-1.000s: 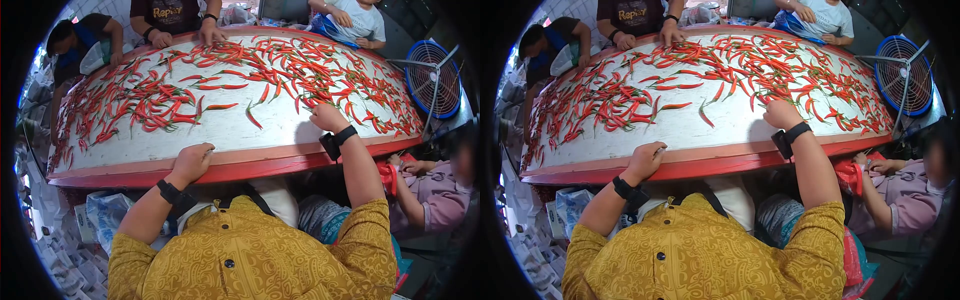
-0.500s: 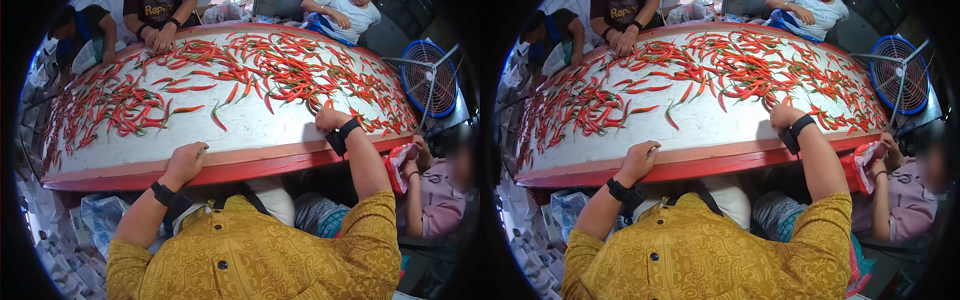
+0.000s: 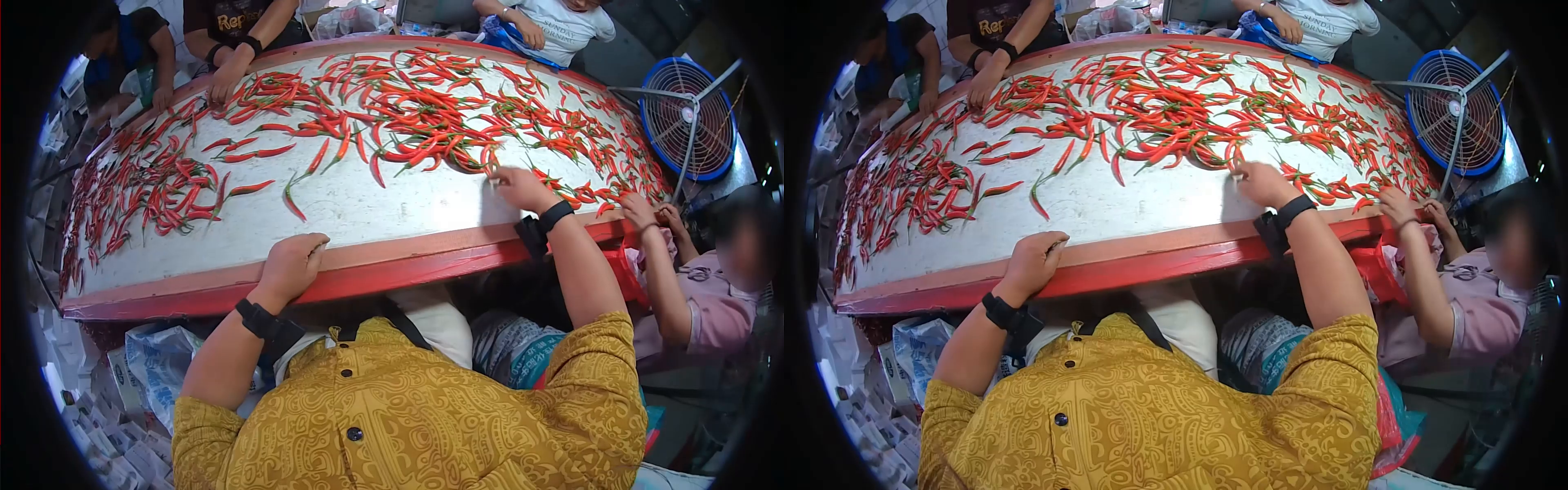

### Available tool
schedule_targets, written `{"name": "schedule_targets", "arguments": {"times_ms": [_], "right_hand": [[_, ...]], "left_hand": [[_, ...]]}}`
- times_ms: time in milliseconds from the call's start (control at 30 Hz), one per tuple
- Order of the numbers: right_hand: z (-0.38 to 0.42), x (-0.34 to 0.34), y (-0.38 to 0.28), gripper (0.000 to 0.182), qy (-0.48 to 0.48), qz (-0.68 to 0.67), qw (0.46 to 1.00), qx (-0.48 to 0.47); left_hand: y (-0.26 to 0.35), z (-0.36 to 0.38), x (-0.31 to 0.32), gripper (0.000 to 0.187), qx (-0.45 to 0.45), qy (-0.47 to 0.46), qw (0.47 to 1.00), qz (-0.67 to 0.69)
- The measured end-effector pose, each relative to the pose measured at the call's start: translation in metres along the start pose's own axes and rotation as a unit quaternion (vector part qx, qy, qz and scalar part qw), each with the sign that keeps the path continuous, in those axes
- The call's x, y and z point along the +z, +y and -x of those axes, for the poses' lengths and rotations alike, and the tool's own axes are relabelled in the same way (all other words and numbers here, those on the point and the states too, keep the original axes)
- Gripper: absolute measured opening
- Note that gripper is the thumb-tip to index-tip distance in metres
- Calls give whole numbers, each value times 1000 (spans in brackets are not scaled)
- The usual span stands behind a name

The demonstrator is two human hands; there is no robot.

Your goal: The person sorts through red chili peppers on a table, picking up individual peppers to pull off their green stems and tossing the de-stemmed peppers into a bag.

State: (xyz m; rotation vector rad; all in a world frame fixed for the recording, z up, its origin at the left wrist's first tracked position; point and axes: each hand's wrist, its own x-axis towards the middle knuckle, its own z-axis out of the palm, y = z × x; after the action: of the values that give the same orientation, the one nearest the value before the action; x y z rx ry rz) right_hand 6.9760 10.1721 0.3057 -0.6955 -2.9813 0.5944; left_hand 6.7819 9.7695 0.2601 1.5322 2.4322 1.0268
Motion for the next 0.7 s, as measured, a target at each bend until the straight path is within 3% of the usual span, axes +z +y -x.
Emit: {"name": "schedule_targets", "arguments": {"times_ms": [67, 133, 233, 333, 400, 500, 600, 667, 700], "right_hand": [[-7, -4, 32, 34, 145, 124, 971, -145], [1, -18, 40, 29, 160, 74, 971, -163], [11, -40, 50, 21, -97, 26, 989, 109], [19, -39, 89, 26, -115, -18, 985, 125], [21, -40, 115, 34, 76, 84, 994, -8], [24, -54, 124, 28, 133, 85, 986, -59], [36, -74, 110, 22, 53, 63, 996, 28], [44, -75, 112, 19, -148, -52, 963, 221], [45, -67, 140, 19, -130, -1, 978, 161]], "left_hand": [[7, -4, 6, 19, 4, 2, 1000, -2], [16, -10, 13, 19, 9, 5, 1000, -4], [28, -17, 23, 19, 5, 9, 1000, -2], [39, -25, 32, 19, 13, 7, 1000, -13], [47, -29, 40, 19, 8, 6, 1000, 1], [58, -37, 49, 18, 21, 15, 1000, -7], [73, -45, 54, 17, 6, 14, 1000, -17], [77, -50, 66, 16, 14, 18, 1000, -18], [80, -51, 70, 16, 18, 24, 999, -20]]}}
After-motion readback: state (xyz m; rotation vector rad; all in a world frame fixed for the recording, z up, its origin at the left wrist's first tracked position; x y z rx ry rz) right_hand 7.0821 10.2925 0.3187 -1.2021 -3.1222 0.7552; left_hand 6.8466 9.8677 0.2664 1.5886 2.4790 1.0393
